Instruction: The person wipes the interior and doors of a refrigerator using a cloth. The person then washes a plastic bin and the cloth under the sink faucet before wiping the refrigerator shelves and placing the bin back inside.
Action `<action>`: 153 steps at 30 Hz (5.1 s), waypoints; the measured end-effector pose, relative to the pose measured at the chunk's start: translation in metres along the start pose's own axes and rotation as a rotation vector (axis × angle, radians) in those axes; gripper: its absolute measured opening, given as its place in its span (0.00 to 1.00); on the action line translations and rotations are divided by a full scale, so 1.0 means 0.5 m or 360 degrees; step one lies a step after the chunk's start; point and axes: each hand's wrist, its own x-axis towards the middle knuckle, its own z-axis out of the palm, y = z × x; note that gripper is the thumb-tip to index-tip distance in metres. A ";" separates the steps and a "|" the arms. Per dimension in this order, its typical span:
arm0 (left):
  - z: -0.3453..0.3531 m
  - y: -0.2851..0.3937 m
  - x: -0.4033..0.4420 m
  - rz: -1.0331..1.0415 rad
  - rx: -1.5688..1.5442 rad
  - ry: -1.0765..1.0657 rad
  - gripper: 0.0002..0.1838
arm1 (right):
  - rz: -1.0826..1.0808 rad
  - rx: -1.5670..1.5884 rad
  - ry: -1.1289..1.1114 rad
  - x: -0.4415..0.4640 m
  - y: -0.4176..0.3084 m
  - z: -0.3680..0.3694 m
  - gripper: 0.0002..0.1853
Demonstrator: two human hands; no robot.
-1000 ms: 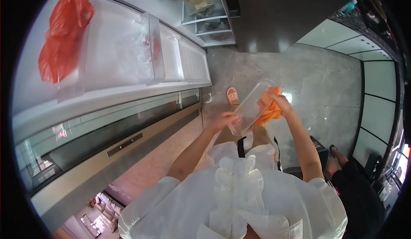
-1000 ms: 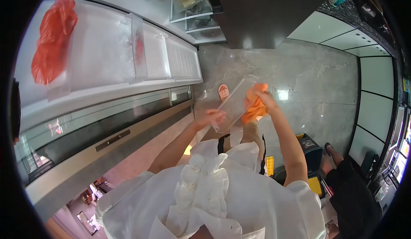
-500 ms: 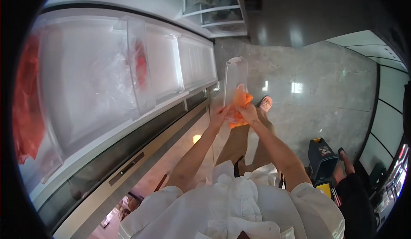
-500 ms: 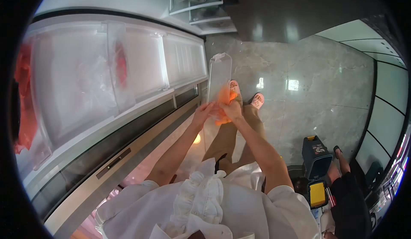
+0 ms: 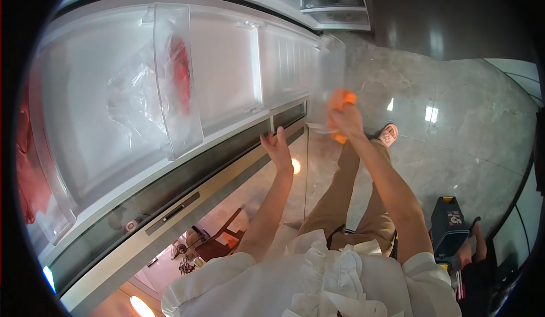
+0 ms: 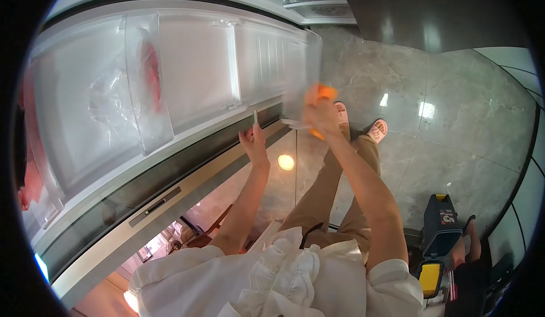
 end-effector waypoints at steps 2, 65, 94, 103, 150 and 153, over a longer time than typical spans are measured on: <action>-0.002 0.066 0.011 0.0133 0.0010 -0.0063 0.50 | -0.0058 0.0021 -0.0063 -0.013 -0.118 0.017 0.17; 0.018 0.274 0.091 -0.0711 -0.1238 -0.1181 0.21 | -0.0088 -0.0327 0.0200 -0.001 -0.355 0.136 0.18; 0.042 0.190 0.087 -0.0907 -0.1491 -0.1232 0.17 | -0.0254 -0.0741 0.0162 0.073 -0.384 0.116 0.17; 0.047 0.219 0.077 -0.0991 -0.1436 -0.1008 0.11 | -0.0174 -0.0613 -0.0063 0.103 -0.366 0.117 0.21; 0.067 0.226 0.103 -0.1197 -0.1426 -0.0904 0.13 | -0.0067 -0.0586 -0.0158 0.092 -0.446 0.076 0.24; 0.052 0.248 0.092 -0.1283 -0.1423 -0.0880 0.14 | -0.0112 -0.0650 -0.0076 0.099 -0.480 0.069 0.23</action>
